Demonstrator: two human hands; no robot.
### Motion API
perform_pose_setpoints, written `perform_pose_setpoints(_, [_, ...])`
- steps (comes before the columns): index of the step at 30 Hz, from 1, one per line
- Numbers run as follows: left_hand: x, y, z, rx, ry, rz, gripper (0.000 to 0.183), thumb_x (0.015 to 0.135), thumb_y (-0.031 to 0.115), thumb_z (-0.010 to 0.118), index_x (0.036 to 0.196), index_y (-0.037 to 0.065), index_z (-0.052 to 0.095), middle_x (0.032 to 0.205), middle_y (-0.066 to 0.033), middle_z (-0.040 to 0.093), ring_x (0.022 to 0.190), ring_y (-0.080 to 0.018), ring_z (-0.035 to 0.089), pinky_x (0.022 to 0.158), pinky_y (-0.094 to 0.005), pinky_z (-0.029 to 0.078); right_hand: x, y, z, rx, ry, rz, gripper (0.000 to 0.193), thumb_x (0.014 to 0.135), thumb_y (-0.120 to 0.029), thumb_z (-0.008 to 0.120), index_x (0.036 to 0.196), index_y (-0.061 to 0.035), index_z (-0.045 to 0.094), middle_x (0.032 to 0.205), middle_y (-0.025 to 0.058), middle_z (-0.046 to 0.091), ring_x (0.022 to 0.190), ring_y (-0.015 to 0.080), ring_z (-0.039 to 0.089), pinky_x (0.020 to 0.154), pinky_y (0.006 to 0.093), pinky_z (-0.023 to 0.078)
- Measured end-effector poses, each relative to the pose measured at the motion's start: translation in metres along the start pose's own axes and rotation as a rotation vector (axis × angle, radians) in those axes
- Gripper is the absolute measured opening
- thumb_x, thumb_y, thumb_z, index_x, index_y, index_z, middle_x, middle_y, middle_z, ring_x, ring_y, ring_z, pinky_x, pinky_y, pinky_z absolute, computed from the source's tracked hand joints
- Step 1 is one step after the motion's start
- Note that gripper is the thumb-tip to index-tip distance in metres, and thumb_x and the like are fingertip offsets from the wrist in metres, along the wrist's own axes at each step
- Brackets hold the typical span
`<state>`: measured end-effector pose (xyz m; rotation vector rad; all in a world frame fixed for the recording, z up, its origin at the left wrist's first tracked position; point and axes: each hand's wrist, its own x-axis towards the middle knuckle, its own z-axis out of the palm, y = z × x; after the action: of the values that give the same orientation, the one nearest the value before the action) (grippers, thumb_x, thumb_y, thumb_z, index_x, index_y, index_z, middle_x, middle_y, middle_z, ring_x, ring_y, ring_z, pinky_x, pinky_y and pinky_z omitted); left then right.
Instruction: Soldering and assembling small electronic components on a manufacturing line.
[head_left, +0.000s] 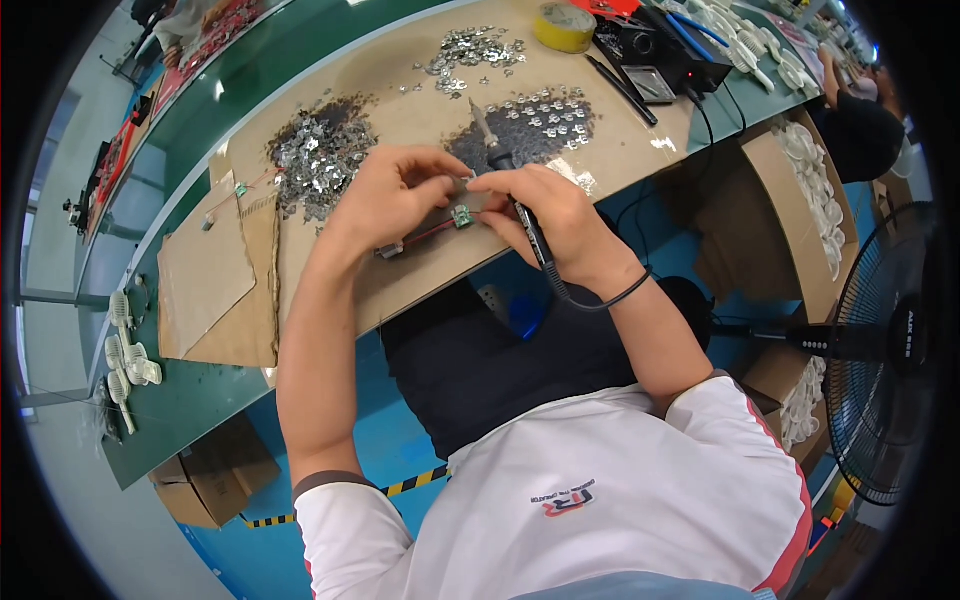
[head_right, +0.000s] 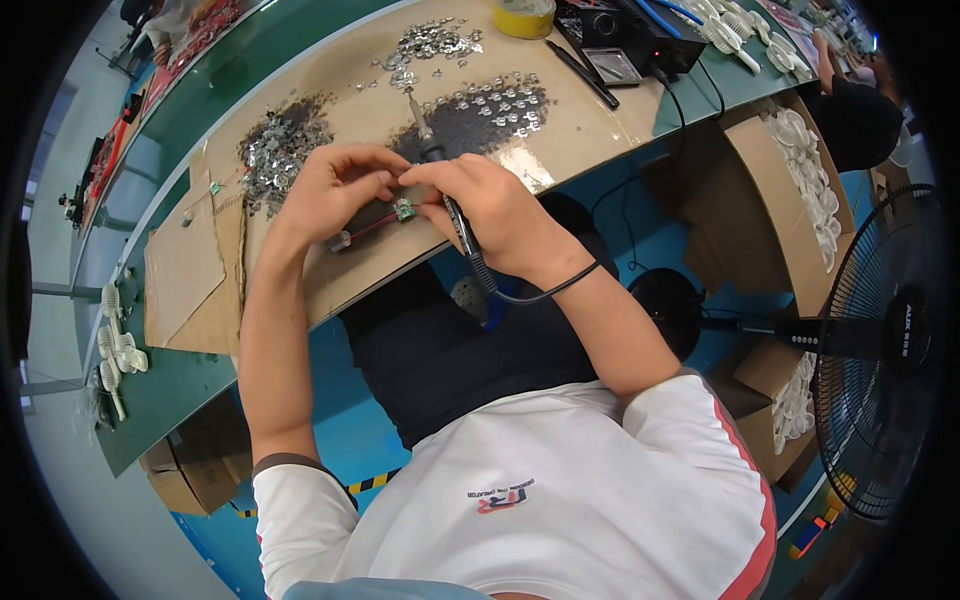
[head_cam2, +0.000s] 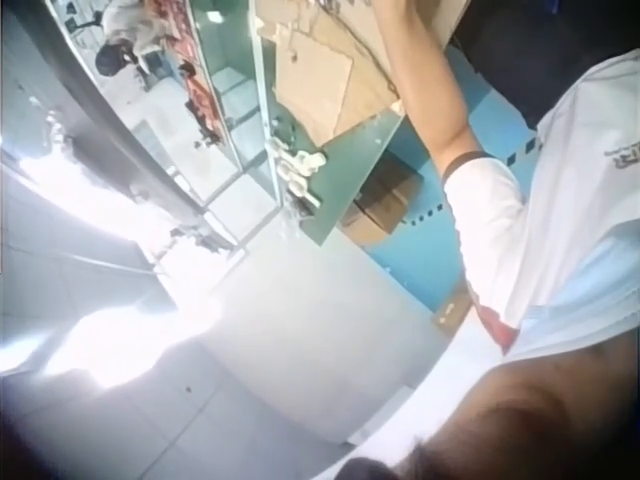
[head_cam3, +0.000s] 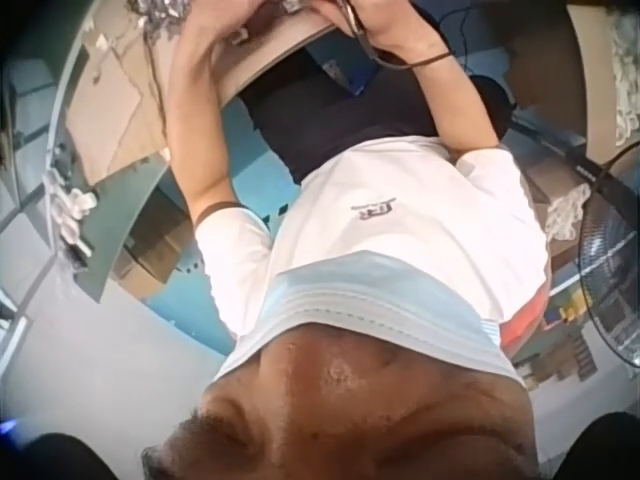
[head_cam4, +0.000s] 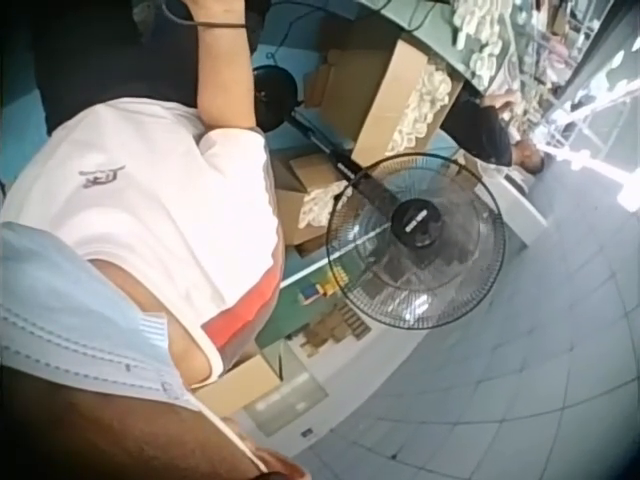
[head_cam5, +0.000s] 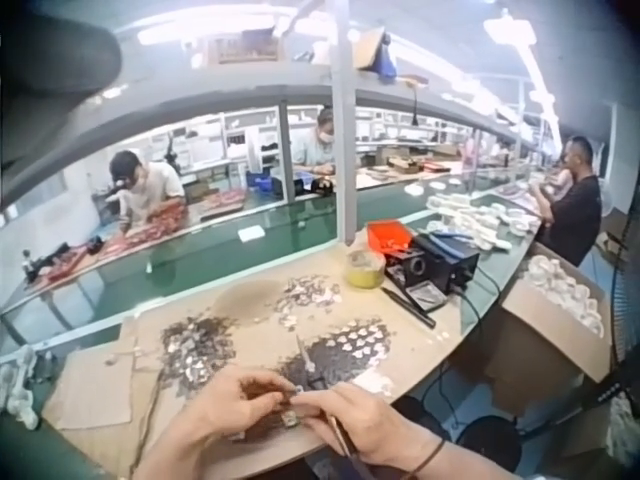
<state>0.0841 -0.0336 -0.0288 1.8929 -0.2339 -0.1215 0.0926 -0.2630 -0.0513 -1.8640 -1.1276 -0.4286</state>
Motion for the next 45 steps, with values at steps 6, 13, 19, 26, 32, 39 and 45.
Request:
perform_pose_setpoints(6, [-0.004, 0.010, -0.003, 0.189, -0.125, -0.052, 0.018, 0.086, 0.008, 0.077, 0.101, -0.001, 0.079, 0.081, -0.0088, 0.076, 0.070, -0.0122, 0.067, 0.066, -0.0289, 0.054, 0.005, 0.014, 0.006, 0.080, 0.089, -0.019, 0.039, 0.080, 0.006, 0.079, 0.116, -0.0042, 0.069, 0.087, 0.0084, 0.072, 0.078, 0.0199, 0.072, 0.071, 0.0293, 0.058])
perform_pose_setpoints(13, [-0.001, 0.017, -0.004, 0.175, 0.058, -0.297, 0.015, 0.087, 0.013, 0.078, 0.092, -0.001, 0.078, 0.076, -0.0073, 0.074, 0.069, -0.0126, 0.067, 0.064, -0.0289, 0.053, 0.000, 0.015, 0.003, -0.056, 0.160, 0.019, 0.037, 0.080, 0.006, 0.080, 0.114, -0.0043, 0.070, 0.087, 0.0089, 0.073, 0.074, 0.0196, 0.072, 0.066, 0.0294, 0.058])
perform_pose_setpoints(19, [0.002, 0.004, 0.002, 0.452, 0.179, -0.121, 0.020, 0.084, 0.018, 0.079, 0.090, -0.001, 0.077, 0.077, -0.0137, 0.074, 0.070, -0.0222, 0.071, 0.069, -0.0350, 0.056, -0.007, 0.004, 0.008, 0.010, 0.047, -0.076, 0.042, 0.084, 0.005, 0.077, 0.124, -0.0049, 0.069, 0.087, 0.0094, 0.073, 0.070, 0.0191, 0.070, 0.063, 0.0291, 0.057])
perform_pose_setpoints(26, [-0.001, 0.005, 0.006, 0.570, 0.193, -0.087, 0.016, 0.083, 0.015, 0.076, 0.087, -0.001, 0.076, 0.079, -0.0194, 0.073, 0.075, -0.0338, 0.073, 0.074, -0.0406, 0.057, -0.004, 0.027, -0.016, 0.433, 0.091, 0.167, 0.033, 0.104, -0.015, 0.063, 0.132, 0.0024, 0.065, 0.076, 0.0058, 0.072, 0.060, 0.0057, 0.063, 0.054, 0.0194, 0.048])
perform_pose_setpoints(32, [-0.001, 0.002, 0.008, 0.608, 0.203, -0.009, 0.016, 0.084, 0.014, 0.072, 0.085, -0.002, 0.074, 0.080, -0.0221, 0.072, 0.080, -0.0399, 0.071, 0.077, -0.0451, 0.057, -0.006, 0.030, -0.012, 0.150, 0.154, -0.001, 0.014, 0.091, -0.003, 0.065, 0.101, 0.0017, 0.074, 0.076, 0.0071, 0.071, 0.061, 0.0110, 0.064, 0.056, 0.0239, 0.049])
perform_pose_setpoints(39, [0.000, 0.001, 0.010, 0.651, 0.202, 0.007, 0.016, 0.084, 0.014, 0.072, 0.085, -0.002, 0.074, 0.082, -0.0220, 0.072, 0.081, -0.0401, 0.071, 0.078, -0.0458, 0.056, -0.007, 0.030, -0.013, 0.066, 0.071, 0.038, 0.013, 0.085, -0.003, 0.066, 0.096, 0.0004, 0.074, 0.076, 0.0083, 0.071, 0.064, 0.0161, 0.066, 0.059, 0.0267, 0.051])
perform_pose_setpoints(45, [0.000, -0.001, 0.010, 0.658, 0.201, 0.031, 0.015, 0.083, 0.013, 0.072, 0.085, -0.002, 0.074, 0.086, -0.0216, 0.072, 0.082, -0.0399, 0.070, 0.078, -0.0460, 0.056, -0.006, 0.033, -0.013, 0.062, 0.083, 0.013, 0.013, 0.085, -0.003, 0.067, 0.094, 0.0003, 0.074, 0.076, 0.0087, 0.071, 0.064, 0.0170, 0.066, 0.060, 0.0276, 0.051])
